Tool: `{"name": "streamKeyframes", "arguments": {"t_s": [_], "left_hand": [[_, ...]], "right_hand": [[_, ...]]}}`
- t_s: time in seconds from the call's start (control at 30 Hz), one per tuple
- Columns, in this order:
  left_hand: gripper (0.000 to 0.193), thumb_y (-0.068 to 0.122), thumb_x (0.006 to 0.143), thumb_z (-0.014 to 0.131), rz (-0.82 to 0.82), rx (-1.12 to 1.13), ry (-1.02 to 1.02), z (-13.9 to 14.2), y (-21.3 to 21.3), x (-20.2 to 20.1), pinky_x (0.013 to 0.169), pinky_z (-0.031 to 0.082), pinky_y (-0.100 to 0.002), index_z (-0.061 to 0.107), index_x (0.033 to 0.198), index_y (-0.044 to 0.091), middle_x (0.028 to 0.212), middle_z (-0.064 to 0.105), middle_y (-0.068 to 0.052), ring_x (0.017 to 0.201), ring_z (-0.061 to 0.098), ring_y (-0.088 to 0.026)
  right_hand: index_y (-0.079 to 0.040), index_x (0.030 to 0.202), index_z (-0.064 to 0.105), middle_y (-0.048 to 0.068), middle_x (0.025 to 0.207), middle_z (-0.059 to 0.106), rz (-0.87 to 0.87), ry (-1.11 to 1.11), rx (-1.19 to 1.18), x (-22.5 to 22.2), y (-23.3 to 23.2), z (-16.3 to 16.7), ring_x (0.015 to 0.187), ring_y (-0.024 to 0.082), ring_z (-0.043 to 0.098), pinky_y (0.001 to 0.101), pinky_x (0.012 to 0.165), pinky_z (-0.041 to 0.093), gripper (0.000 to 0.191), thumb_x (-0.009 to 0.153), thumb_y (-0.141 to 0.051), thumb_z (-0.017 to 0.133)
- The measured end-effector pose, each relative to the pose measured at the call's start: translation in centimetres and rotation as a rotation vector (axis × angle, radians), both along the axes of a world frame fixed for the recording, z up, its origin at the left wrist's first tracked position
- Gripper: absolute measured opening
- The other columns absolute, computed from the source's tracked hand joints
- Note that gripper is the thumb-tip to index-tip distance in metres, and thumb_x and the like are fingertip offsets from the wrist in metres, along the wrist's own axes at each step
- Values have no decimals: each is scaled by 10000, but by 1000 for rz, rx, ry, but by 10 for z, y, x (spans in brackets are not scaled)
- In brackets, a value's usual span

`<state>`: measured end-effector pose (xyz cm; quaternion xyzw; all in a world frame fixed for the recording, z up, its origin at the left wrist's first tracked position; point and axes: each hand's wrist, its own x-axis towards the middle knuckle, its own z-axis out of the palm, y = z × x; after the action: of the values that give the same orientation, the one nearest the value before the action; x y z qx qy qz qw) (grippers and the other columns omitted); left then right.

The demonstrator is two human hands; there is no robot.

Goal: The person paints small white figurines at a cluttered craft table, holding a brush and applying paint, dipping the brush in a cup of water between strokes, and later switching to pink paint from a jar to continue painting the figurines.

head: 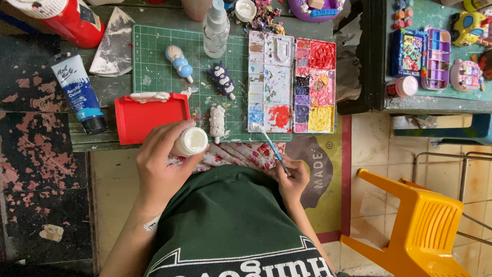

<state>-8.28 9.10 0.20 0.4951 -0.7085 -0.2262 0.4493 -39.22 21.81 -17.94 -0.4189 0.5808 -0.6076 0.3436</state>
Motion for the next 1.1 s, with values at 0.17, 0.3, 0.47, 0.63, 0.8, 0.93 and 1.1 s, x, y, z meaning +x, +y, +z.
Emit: {"name": "streamKeyframes", "arguments": {"t_s": [0.17,0.3,0.47,0.63,0.8,0.93,1.1], "left_hand": [[517,68,797,890,-5,-7,-7,2,-1,1,920,575,-401,657,1258,51,1174,723,-120,1061,707,-303],[519,65,802,887,-10,5,-7,4,-2,2,922,576,-402,655,1265,54,1181,718,-123,1071,707,-303],[513,60,802,882,-11,7,-13,5,-3,1,927,578,-400,658,1264,50,1183,718,-125,1076,708,-301],[498,70,800,888,-13,-4,-36,6,-5,-2,921,581,-400,664,1245,48,1167,719,-121,1066,712,-298],[492,74,803,891,-11,-7,-47,6,-6,-4,920,581,-402,665,1239,47,1169,719,-119,1067,713,-299],[495,70,800,887,-17,-7,-46,6,-7,-4,923,580,-406,663,1240,42,1175,718,-124,1069,711,-302],[495,67,804,887,-25,-7,-41,7,-7,-5,924,581,-404,657,1241,39,1183,720,-123,1074,713,-303]], "right_hand": [[32,996,523,271,1175,720,19,-32,49,0,-2,3,705,178,744,246,515,547,150,961,119,639],[25,1000,520,258,1158,719,36,-23,66,-1,0,3,711,181,750,235,498,530,159,954,111,646],[16,986,515,244,1132,737,38,-19,101,-6,4,3,701,178,753,227,471,519,164,954,102,651],[18,966,518,244,1131,740,49,12,117,-12,7,5,691,175,749,226,467,520,159,954,104,651],[31,969,526,260,1116,725,48,-11,149,-19,13,11,703,197,755,246,502,552,166,941,124,659],[30,997,500,235,1091,719,-6,-77,124,-23,15,21,674,194,742,247,504,550,170,949,115,639],[48,1012,497,206,1012,722,-20,22,162,-20,6,38,674,202,745,233,500,497,173,951,116,644]]}}
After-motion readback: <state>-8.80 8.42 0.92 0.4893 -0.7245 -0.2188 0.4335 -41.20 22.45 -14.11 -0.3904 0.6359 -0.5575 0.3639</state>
